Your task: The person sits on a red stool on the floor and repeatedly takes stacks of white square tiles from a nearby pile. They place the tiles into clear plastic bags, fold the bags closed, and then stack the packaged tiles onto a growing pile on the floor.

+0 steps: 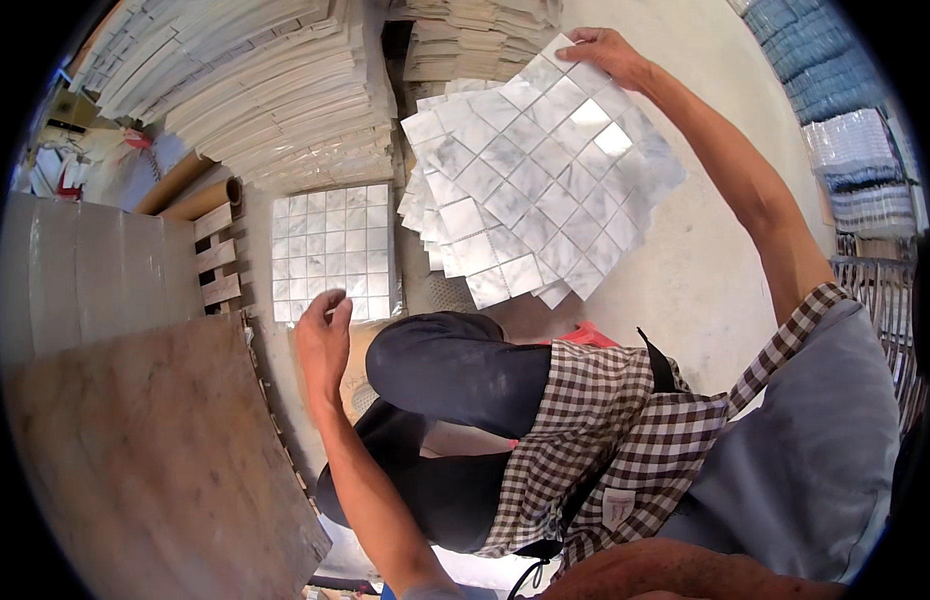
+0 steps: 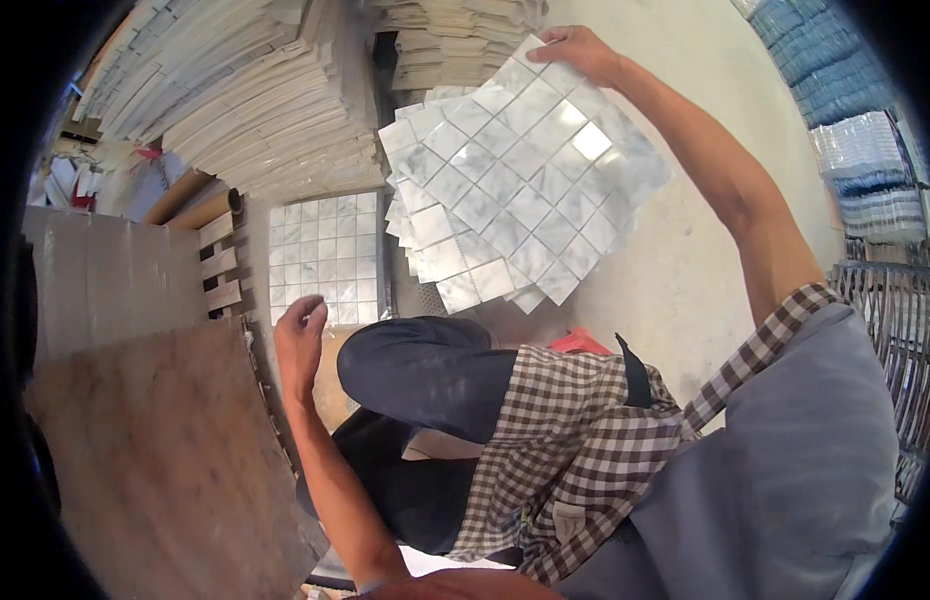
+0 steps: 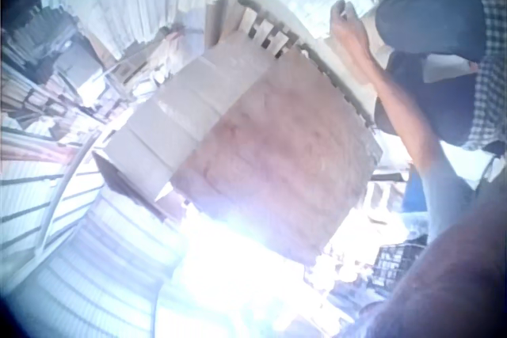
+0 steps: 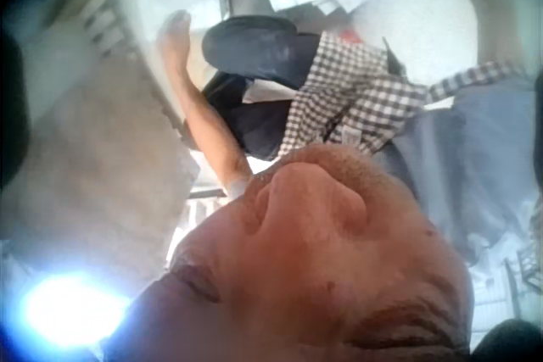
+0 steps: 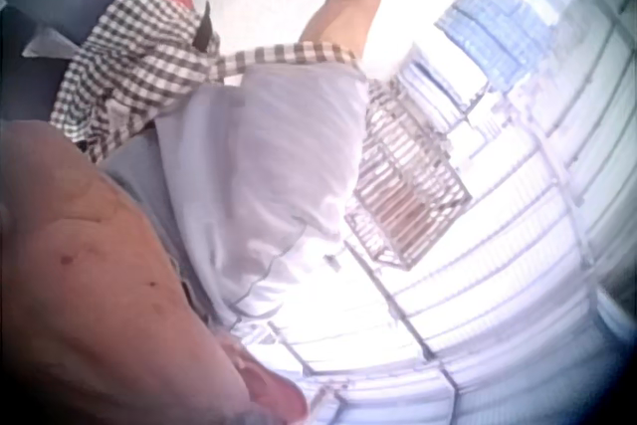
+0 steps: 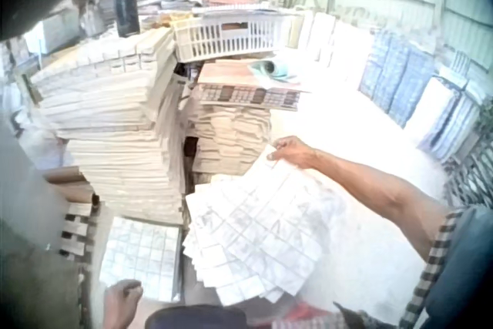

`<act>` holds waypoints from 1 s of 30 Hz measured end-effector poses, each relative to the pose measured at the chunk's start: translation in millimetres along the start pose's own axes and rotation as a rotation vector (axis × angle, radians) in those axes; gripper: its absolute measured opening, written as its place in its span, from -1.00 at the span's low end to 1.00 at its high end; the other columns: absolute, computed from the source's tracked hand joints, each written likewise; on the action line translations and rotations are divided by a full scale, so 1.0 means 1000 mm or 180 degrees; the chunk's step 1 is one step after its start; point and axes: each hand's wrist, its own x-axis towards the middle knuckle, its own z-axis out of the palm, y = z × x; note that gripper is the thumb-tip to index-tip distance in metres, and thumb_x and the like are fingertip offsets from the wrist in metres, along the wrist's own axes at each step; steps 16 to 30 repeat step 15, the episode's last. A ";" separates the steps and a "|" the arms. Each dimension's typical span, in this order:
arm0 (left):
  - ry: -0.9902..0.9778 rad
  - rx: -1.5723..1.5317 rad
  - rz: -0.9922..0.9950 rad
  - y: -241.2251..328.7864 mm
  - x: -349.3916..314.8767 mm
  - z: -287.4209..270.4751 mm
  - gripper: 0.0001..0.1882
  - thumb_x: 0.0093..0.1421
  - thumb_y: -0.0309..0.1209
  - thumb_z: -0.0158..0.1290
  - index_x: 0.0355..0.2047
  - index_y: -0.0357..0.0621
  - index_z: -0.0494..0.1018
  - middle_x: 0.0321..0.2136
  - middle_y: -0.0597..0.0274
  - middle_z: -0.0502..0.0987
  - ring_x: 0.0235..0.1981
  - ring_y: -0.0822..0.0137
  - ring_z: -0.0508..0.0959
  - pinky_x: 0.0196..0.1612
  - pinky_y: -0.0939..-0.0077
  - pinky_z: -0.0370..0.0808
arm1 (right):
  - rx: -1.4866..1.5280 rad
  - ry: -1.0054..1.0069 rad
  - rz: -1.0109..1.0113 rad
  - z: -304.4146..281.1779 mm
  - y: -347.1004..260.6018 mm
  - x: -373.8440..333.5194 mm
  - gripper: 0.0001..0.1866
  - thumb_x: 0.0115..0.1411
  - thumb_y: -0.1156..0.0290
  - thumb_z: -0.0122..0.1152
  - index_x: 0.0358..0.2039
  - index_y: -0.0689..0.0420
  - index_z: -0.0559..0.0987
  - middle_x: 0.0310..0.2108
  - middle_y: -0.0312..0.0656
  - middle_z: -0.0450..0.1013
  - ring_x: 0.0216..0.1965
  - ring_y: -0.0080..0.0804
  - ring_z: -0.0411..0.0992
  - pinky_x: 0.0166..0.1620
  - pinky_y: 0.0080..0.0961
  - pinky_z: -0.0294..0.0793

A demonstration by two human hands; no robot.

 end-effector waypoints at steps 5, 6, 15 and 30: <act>0.0226 -0.0465 0.0212 0.027 0.010 0.017 -0.72 0.24 -0.42 0.10 -0.11 -0.35 0.57 -0.28 -0.04 0.66 -0.27 0.26 0.63 -0.14 0.44 0.52 | -0.0966 -0.0078 0.0446 0.005 -0.024 0.005 -0.56 0.10 0.33 0.39 -0.07 0.34 0.60 -0.24 -0.13 0.58 -0.28 -0.45 0.53 -0.20 -0.44 0.53; 0.0315 -0.0480 0.0366 0.030 0.011 0.023 -0.73 0.24 -0.42 0.10 -0.13 -0.34 0.58 -0.31 -0.03 0.66 -0.30 0.26 0.63 -0.16 0.43 0.52 | -0.0966 -0.0035 0.0572 0.002 -0.028 0.004 -0.58 0.10 0.32 0.39 -0.09 0.34 0.61 -0.25 -0.13 0.58 -0.30 -0.45 0.53 -0.21 -0.44 0.52; -0.0178 -0.2265 0.0291 0.066 -0.011 0.070 -0.78 0.24 -0.42 0.12 -0.14 -0.22 0.61 -0.38 0.15 0.65 -0.40 0.35 0.59 -0.23 0.47 0.52 | -0.0955 -0.0092 -0.0497 0.029 -0.124 -0.111 -0.65 0.09 0.34 0.32 -0.16 0.31 0.66 -0.29 -0.14 0.62 -0.34 -0.46 0.56 -0.18 -0.54 0.52; -0.0178 -0.2265 0.0291 0.066 -0.011 0.070 -0.78 0.24 -0.42 0.12 -0.14 -0.22 0.61 -0.38 0.15 0.65 -0.40 0.35 0.59 -0.23 0.47 0.52 | -0.0955 -0.0092 -0.0497 0.029 -0.124 -0.111 -0.65 0.09 0.34 0.32 -0.16 0.31 0.66 -0.29 -0.14 0.62 -0.34 -0.46 0.56 -0.18 -0.54 0.52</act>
